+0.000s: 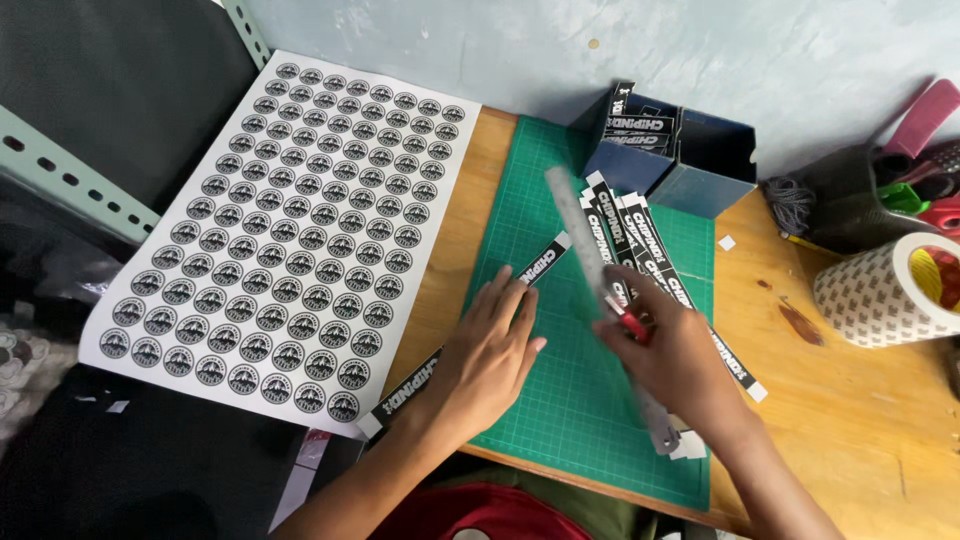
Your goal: The person uses a metal ruler and a red utility knife to cut long sticker strips on a green cutting mat. They measure and cut each strip, then place the cut pieces into a small blue box. The process is repeated multiple times throughout the clip.
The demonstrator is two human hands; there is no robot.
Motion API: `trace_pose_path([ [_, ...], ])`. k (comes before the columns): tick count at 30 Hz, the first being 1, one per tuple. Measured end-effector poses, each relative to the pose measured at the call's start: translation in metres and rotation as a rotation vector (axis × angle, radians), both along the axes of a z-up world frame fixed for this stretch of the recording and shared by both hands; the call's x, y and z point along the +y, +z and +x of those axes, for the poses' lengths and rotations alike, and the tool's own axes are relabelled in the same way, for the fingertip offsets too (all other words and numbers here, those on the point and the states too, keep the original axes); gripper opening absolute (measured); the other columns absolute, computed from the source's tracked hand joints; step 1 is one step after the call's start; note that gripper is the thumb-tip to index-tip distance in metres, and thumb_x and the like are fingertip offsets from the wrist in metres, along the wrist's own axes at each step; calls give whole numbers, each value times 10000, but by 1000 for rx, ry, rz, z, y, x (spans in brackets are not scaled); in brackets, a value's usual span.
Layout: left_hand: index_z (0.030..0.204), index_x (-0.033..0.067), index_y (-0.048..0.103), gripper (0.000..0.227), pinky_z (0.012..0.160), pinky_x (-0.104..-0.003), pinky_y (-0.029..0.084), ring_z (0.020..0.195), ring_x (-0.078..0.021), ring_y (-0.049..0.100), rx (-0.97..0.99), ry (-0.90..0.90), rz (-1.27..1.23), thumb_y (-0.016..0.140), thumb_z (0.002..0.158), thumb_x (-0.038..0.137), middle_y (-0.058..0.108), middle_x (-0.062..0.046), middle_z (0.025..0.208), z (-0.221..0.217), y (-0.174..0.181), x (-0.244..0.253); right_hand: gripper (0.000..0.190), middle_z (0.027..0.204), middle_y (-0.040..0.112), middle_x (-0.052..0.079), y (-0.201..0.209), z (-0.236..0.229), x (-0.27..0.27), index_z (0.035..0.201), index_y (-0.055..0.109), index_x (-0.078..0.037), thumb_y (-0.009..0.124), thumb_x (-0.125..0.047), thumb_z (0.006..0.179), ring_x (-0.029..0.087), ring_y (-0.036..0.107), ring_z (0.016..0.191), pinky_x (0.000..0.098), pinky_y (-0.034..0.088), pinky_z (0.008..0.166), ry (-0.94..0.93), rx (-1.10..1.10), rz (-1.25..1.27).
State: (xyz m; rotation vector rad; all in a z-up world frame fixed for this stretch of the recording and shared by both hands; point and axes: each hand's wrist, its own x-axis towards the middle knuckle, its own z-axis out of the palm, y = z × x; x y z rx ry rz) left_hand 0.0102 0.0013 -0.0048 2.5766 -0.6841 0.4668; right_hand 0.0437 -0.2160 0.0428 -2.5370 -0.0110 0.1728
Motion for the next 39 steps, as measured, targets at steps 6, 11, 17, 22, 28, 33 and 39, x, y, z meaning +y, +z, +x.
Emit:
trace_pose_path([
  [6,1447,11,534,459,947,-502,504,1241,-339,579,167,203,63,551,1008,143,565,-171,1320,-10,9,19,669,933,783,175,-7,-8,18,1430,628,-179,781,-130,781,404,762,872,519,616,752,245,-26,-222],
  [11,1364,66,577,500,829,-468,523,1022,-278,646,185,406,137,697,946,312,643,-141,1186,-27,8,35,655,855,679,130,-20,-5,8,1538,465,-188,665,-242,917,402,681,742,534,499,664,392,-12,-363],
  [17,1260,70,607,354,717,-462,519,883,-283,667,253,298,13,710,928,136,665,-108,1013,-18,8,42,651,874,701,120,-11,-3,14,1563,436,-204,625,-278,944,397,701,772,544,525,681,384,64,-433],
  [22,1227,66,633,414,729,-445,540,829,-263,694,280,255,-15,797,848,104,726,-88,978,-8,14,54,632,845,710,106,-14,-4,10,1547,473,-211,620,-287,937,399,704,767,546,523,667,376,12,-400],
  [28,931,94,606,105,629,-247,472,662,-114,517,471,245,23,577,1014,37,579,-4,848,16,30,78,672,872,770,118,-22,-6,5,1504,537,-244,665,-268,845,436,703,797,543,503,669,386,-71,-350],
  [33,1104,71,712,152,909,-487,473,930,-277,672,273,370,314,621,1006,144,723,-100,1032,30,43,85,766,831,753,107,-38,-10,2,1539,498,-272,733,-374,816,442,696,747,567,504,615,396,-129,-363],
  [39,1339,-114,558,483,1040,-466,454,1190,-378,544,82,-35,-5,598,858,-93,581,-246,1379,23,19,7,740,790,760,114,-41,-10,5,1531,503,-275,694,-409,829,427,714,685,562,525,587,378,-160,-393],
])
